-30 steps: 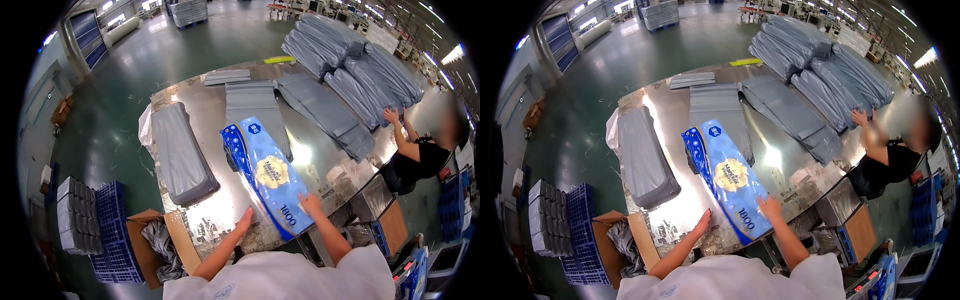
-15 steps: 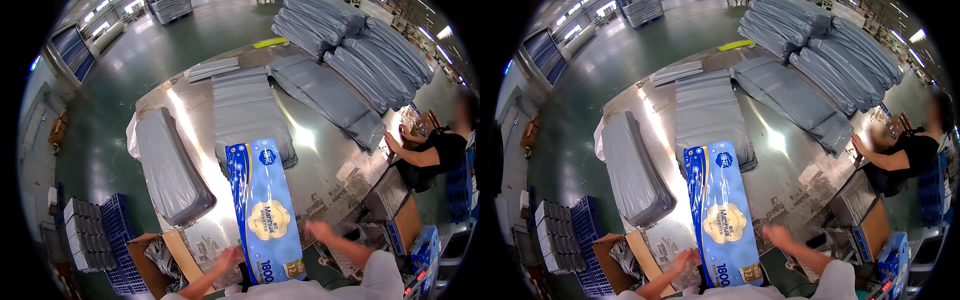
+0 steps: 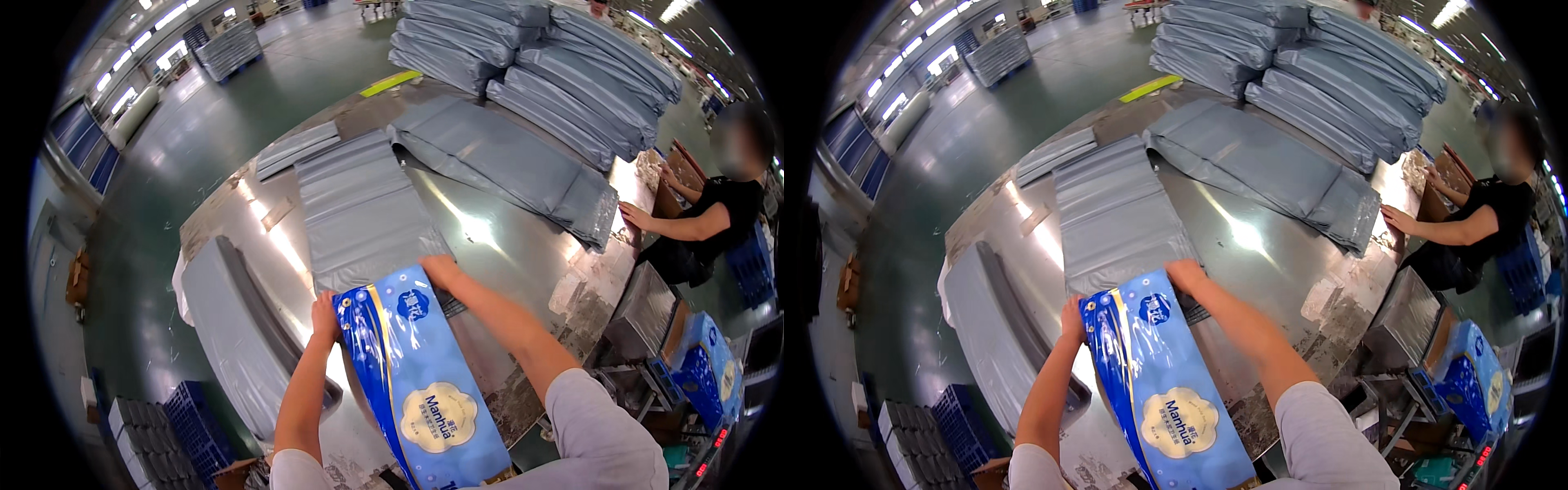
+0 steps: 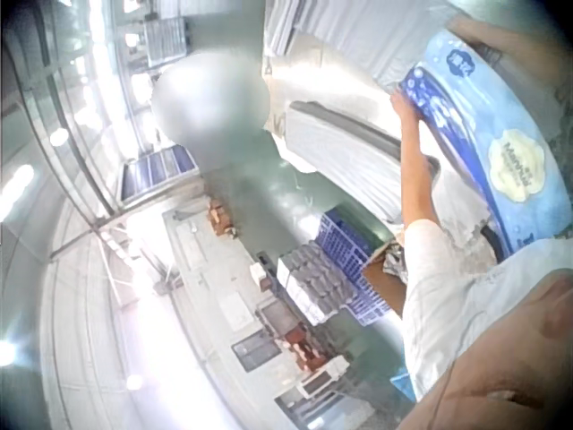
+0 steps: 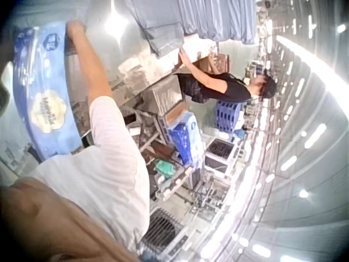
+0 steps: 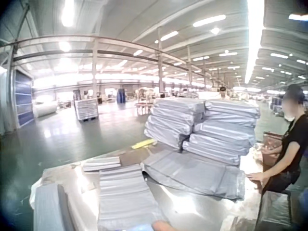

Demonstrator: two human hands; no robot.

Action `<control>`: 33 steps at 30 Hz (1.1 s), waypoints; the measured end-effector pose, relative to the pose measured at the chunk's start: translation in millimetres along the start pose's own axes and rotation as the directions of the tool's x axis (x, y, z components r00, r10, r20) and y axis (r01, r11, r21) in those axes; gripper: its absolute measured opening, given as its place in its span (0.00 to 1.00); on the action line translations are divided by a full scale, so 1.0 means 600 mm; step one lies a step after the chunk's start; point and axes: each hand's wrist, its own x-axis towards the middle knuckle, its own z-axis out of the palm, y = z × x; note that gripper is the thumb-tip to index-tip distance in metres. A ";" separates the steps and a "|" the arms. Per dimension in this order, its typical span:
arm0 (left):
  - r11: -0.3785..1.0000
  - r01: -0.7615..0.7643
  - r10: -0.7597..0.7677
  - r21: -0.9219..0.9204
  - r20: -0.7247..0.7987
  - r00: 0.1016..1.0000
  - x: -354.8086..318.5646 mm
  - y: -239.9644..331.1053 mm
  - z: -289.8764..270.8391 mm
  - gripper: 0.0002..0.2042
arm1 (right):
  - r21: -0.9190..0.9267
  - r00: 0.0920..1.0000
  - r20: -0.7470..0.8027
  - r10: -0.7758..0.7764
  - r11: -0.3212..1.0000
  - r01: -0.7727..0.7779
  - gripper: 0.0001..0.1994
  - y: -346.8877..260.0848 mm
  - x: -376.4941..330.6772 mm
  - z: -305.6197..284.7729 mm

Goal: The person repeatedly places a blue product package into a gray poly mailer, folds the top flap, and stacks the sealed packages on a metal table. They handle multiple packages one at a time and maintain a growing stack of finished units.

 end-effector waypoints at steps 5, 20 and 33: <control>0.823 0.330 -0.412 -0.463 -0.085 0.907 0.032 0.028 -0.007 0.05 | 0.764 0.903 -0.252 0.347 0.644 -0.034 0.04 -0.019 -0.034 -0.038; 0.886 0.436 -0.463 0.157 0.320 0.826 -0.057 0.031 -0.007 0.12 | -0.141 0.960 0.172 0.222 0.970 -0.199 0.09 -0.066 -0.128 -0.034; 0.996 -0.088 0.051 0.014 0.717 0.695 -0.613 0.266 -0.118 0.14 | 0.039 0.821 0.549 0.155 0.977 -0.210 0.11 -0.193 -0.767 -0.021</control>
